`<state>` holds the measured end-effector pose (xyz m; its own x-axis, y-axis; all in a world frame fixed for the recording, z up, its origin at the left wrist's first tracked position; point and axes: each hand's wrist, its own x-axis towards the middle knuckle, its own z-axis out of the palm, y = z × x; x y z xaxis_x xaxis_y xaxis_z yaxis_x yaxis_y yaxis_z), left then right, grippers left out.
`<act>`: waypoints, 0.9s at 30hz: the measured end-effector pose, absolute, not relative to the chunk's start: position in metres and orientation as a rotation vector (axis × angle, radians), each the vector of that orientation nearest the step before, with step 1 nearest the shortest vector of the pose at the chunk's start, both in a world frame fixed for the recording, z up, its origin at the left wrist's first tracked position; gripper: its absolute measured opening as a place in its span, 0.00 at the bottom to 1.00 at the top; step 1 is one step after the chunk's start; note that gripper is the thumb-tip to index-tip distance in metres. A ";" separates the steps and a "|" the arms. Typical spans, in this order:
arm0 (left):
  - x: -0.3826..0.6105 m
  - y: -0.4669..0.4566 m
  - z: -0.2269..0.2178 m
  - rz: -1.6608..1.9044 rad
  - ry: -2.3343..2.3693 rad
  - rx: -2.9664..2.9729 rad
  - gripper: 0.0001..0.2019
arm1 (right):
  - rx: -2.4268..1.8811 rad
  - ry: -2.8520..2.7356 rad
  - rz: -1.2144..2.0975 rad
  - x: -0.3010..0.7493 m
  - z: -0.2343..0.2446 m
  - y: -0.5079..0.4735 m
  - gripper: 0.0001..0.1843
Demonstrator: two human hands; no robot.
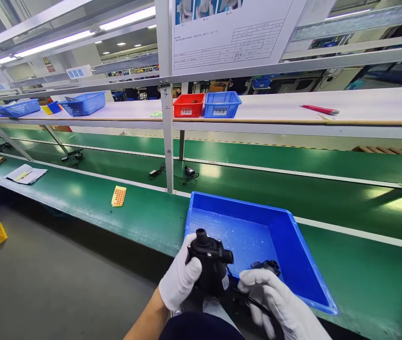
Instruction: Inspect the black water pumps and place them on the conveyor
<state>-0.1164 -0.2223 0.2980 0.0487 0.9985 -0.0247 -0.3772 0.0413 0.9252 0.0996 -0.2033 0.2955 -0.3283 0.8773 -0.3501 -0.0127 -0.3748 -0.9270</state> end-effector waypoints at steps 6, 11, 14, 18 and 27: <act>-0.108 -0.233 0.283 1.402 1.485 1.690 0.60 | -1.179 -1.442 1.750 0.094 0.292 -0.193 0.36; -0.103 -0.235 0.275 1.505 1.662 2.071 0.62 | -1.155 -1.600 1.641 0.097 0.296 -0.187 0.35; -0.105 -0.235 0.278 1.507 1.678 2.173 0.63 | -1.113 -1.668 1.589 0.100 0.297 -0.186 0.35; -0.107 -0.234 0.281 1.477 1.653 2.192 0.61 | -1.033 -1.690 1.642 0.102 0.299 -0.187 0.38; -0.104 -0.236 0.279 1.498 1.592 2.154 0.62 | -1.063 -1.679 1.702 0.105 0.292 -0.190 0.37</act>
